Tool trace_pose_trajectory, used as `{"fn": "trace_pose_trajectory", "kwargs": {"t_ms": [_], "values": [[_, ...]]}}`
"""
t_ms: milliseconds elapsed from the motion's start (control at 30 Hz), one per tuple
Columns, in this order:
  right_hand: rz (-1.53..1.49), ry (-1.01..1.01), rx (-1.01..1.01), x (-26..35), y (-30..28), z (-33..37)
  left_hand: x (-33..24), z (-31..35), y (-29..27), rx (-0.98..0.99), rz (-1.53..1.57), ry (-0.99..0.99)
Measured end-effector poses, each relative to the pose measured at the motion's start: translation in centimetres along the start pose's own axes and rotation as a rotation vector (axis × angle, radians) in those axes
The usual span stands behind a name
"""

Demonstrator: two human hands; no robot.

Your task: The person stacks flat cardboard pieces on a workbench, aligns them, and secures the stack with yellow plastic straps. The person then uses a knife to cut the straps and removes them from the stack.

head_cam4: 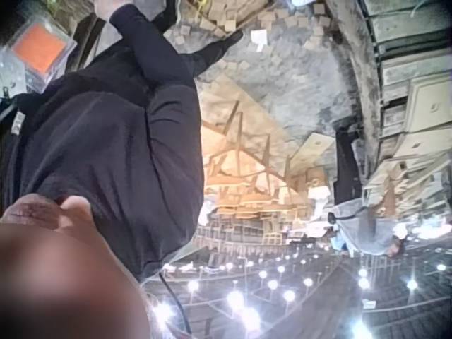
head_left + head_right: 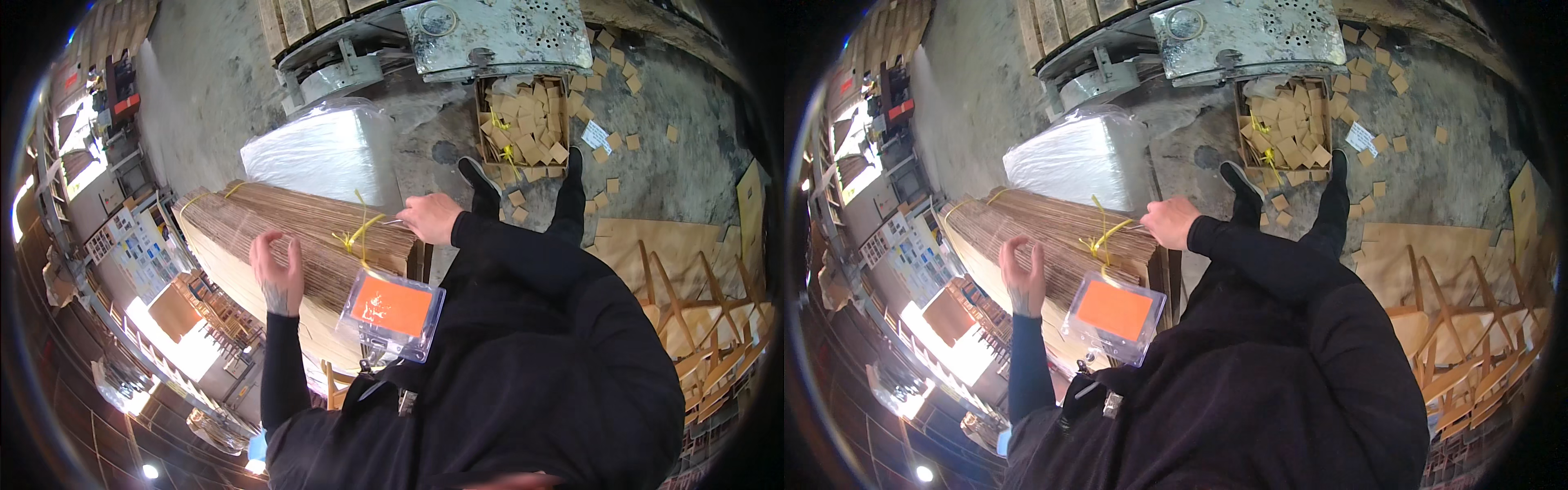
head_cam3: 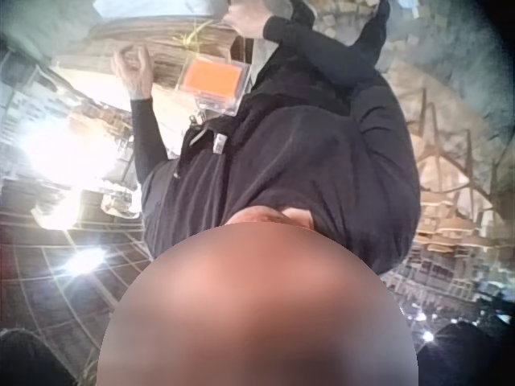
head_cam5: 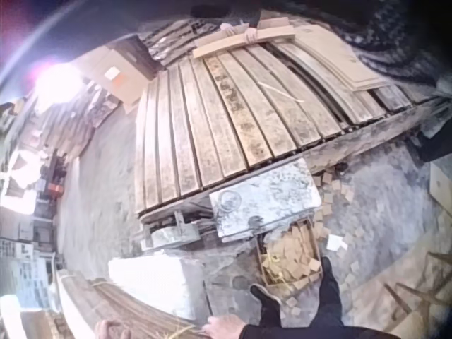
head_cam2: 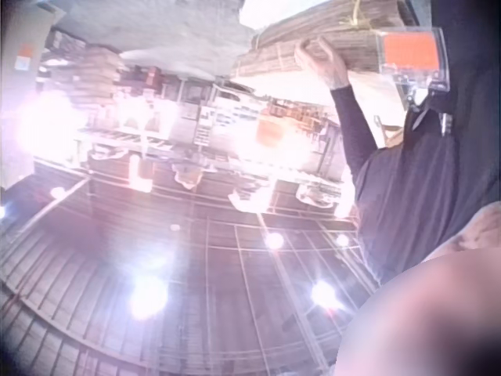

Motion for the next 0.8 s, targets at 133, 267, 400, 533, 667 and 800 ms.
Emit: {"fn": "trace_pose_trajectory", "kwargs": {"t_ms": [133, 267, 400, 533, 667, 800], "values": [[-0.062, 0.028, -0.03, -0.1, 0.4, 0.4, 0.5, 5.0, -2.0, -0.124, 0.009, -0.105], [-0.07, 0.065, -0.041, -0.3, 1.3, -0.2, 1.2, 8.0, -0.3, -0.173, 0.075, -0.167], [-0.131, 0.068, -0.051, -0.2, 2.1, -0.8, 1.1, 9.0, 0.9, -0.264, 0.118, -0.154], [-0.234, 0.012, -0.059, 0.2, 2.3, -1.7, 1.1, 9.1, 0.9, -0.324, 0.162, -0.145], [-0.321, 0.068, 0.016, -0.4, 2.9, -2.7, 1.1, 9.1, 0.9, -0.306, 0.139, -0.162], [-0.515, 0.265, 0.126, -2.1, 4.1, -3.1, 1.2, 9.1, 0.9, -0.319, 0.166, -0.167]]}}
Point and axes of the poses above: each hand's wrist, its own z-axis away from the middle knuckle, its own y-axis out of the palm, x = y × z, the point moved 10 cm from there along -z, towards the middle knuckle, and after that the axes turned 13 degrees about y, right-handed, at the moved point
